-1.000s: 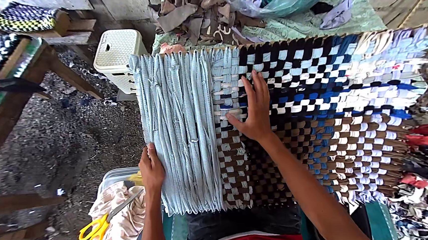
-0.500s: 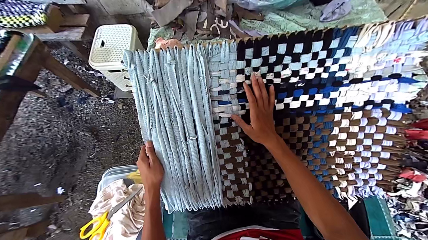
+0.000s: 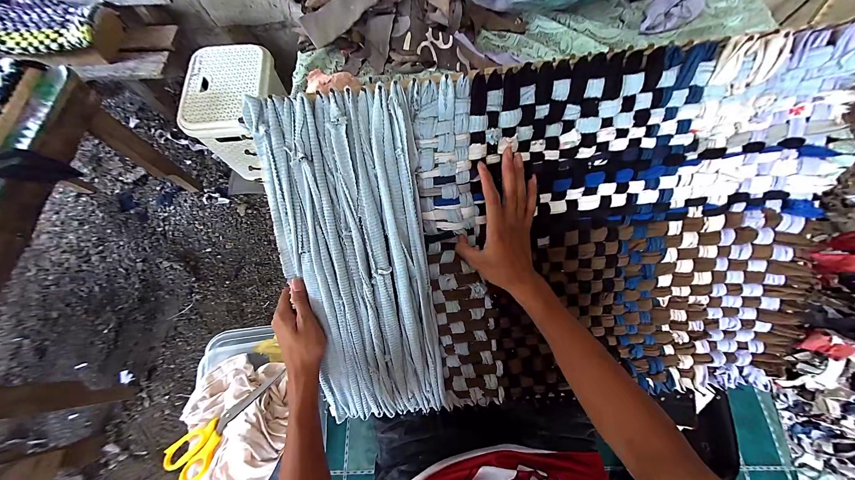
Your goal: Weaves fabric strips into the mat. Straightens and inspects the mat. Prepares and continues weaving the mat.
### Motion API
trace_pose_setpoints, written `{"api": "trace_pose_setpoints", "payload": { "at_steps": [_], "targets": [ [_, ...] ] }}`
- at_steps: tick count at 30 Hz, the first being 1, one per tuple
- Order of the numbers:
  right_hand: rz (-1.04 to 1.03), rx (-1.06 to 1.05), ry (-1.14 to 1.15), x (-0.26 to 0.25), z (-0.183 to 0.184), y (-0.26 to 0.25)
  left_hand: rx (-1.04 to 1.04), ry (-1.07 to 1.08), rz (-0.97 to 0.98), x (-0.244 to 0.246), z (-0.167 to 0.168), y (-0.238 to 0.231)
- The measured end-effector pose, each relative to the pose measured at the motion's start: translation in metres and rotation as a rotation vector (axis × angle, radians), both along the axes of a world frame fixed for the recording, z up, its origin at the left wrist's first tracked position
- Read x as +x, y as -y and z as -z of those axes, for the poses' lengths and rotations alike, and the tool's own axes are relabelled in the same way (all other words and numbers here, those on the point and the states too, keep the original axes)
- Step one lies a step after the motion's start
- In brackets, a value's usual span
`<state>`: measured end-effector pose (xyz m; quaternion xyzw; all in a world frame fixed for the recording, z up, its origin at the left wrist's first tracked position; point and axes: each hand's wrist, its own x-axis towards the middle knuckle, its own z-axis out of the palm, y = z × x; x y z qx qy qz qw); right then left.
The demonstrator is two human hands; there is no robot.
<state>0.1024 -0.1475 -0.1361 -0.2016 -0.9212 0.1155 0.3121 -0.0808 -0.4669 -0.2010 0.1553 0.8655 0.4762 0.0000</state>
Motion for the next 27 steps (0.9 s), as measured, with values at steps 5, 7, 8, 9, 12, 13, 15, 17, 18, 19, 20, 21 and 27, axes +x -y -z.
{"api": "trace_pose_setpoints", "payload": {
  "at_steps": [5, 7, 8, 9, 12, 13, 15, 17, 18, 19, 20, 21, 27],
  "targets": [
    [-0.027, -0.038, -0.029, 0.011, 0.003, 0.005, -0.010, 0.007, -0.001, -0.002, 0.001, -0.002],
    [0.038, -0.029, -0.022, 0.005, 0.006, 0.017, -0.003, 0.004, 0.003, -0.002, 0.001, -0.002],
    [0.075, -0.019, -0.017, 0.000, 0.008, 0.022, 0.002, 0.003, 0.007, -0.001, 0.001, -0.002],
    [0.105, -0.011, -0.011, -0.005, 0.010, 0.026, 0.007, 0.001, 0.011, -0.001, 0.000, -0.001],
    [0.118, -0.012, 0.015, -0.008, 0.013, 0.027, 0.007, -0.002, 0.009, -0.001, -0.001, 0.000],
    [0.100, -0.021, 0.022, -0.004, 0.011, 0.023, 0.008, -0.004, 0.012, -0.001, -0.001, 0.000],
    [0.059, -0.016, 0.034, 0.006, 0.011, 0.012, 0.007, -0.011, 0.013, -0.001, -0.001, -0.001],
    [0.012, -0.002, 0.042, 0.018, 0.015, 0.000, 0.000, -0.004, 0.002, 0.000, -0.003, 0.000],
    [-0.008, -0.010, 0.039, 0.023, 0.016, -0.003, -0.004, 0.002, 0.001, 0.001, -0.003, -0.001],
    [-0.023, -0.021, 0.027, 0.027, 0.015, -0.005, -0.005, 0.009, -0.001, 0.001, -0.003, -0.001],
    [-0.027, -0.039, 0.013, 0.028, 0.014, -0.002, -0.004, 0.016, -0.003, 0.001, -0.002, -0.002],
    [-0.014, -0.056, 0.003, 0.028, 0.012, 0.004, -0.007, 0.017, -0.005, 0.001, -0.002, -0.002],
    [0.132, -0.047, 0.009, 0.000, 0.020, 0.034, -0.007, 0.003, 0.009, 0.001, -0.004, 0.001]
  ]
}}
